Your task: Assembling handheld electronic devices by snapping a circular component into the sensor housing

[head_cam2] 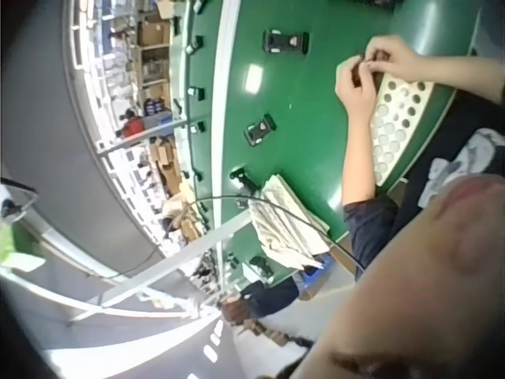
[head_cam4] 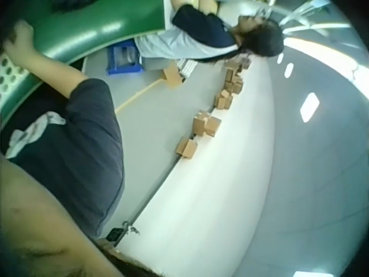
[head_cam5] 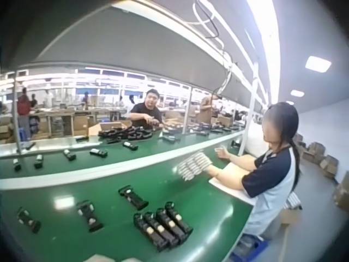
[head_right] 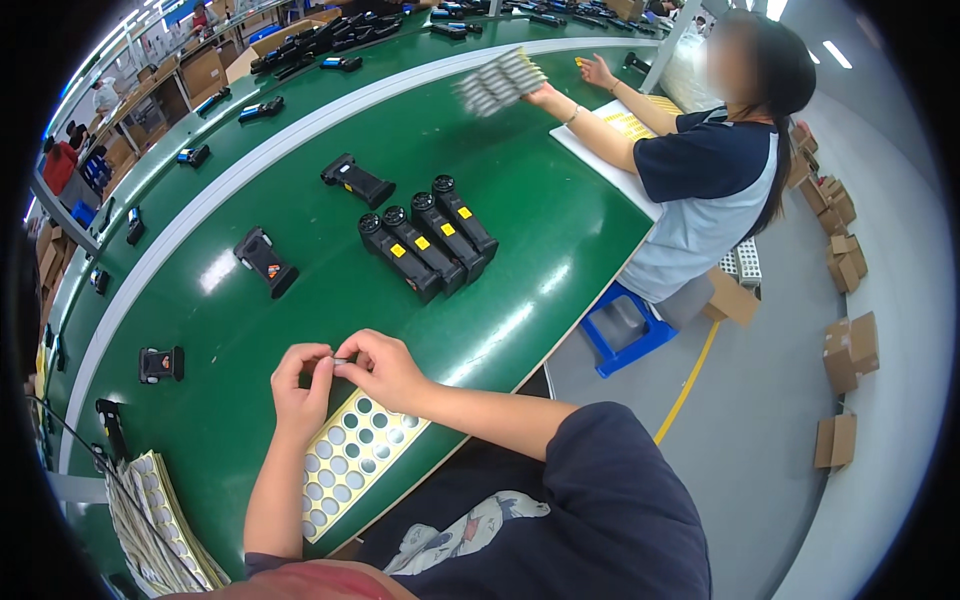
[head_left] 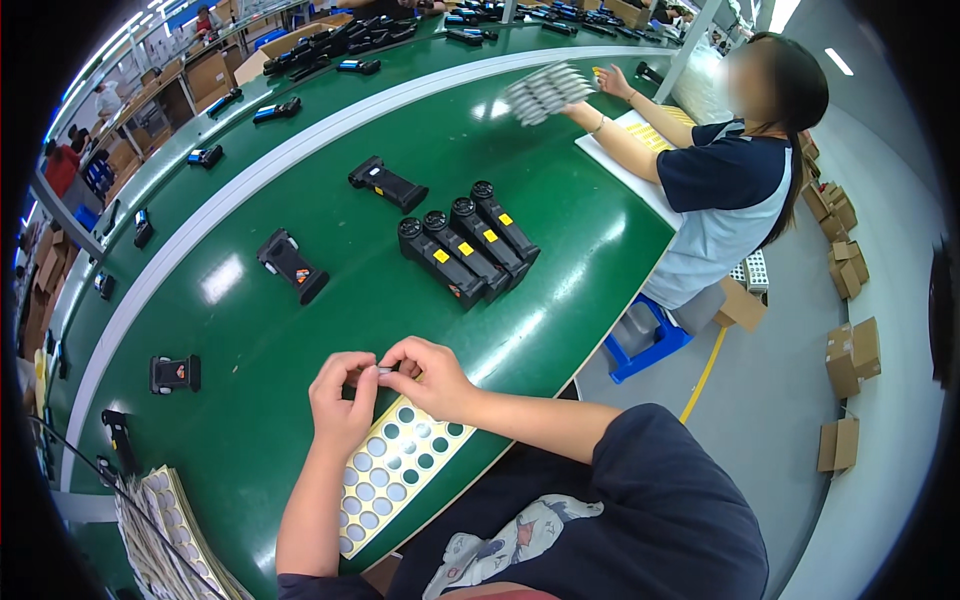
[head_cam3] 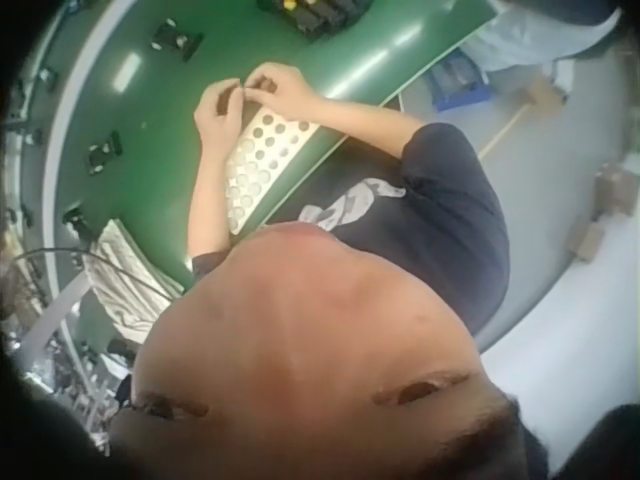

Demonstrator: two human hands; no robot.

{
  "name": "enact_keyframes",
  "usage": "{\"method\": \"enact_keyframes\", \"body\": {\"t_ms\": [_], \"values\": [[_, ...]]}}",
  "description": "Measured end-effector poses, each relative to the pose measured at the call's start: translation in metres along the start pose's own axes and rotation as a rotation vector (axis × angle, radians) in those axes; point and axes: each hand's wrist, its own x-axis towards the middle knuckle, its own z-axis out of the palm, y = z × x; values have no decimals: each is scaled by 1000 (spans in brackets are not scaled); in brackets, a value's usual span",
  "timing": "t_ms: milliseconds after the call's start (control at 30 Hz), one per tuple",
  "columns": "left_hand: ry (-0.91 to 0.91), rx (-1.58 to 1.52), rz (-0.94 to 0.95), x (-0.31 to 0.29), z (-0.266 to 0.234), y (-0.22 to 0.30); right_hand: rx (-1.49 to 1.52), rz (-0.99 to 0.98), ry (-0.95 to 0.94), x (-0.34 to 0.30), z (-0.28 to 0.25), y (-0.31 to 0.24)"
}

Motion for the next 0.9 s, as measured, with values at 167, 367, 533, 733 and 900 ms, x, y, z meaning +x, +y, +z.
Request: {"method": "enact_keyframes", "body": {"t_ms": [167, 367, 533, 733, 900], "values": [[-46, 220, 150, 3, -9, 4, 311, 136, 53, 3, 3, 0], [-9, 250, 237, -6, 1, 2, 251, 58, 30, -1, 5, 0], [-82, 449, 309, -3, -9, -1, 92, 63, -13, -1, 3, -6], [-53, 391, 308, 0, -5, 1, 177, 24, 37, 2, 3, -3], [-31, 440, 427, 3, -1, 3, 100, -78, 64, 1, 2, -5]]}}
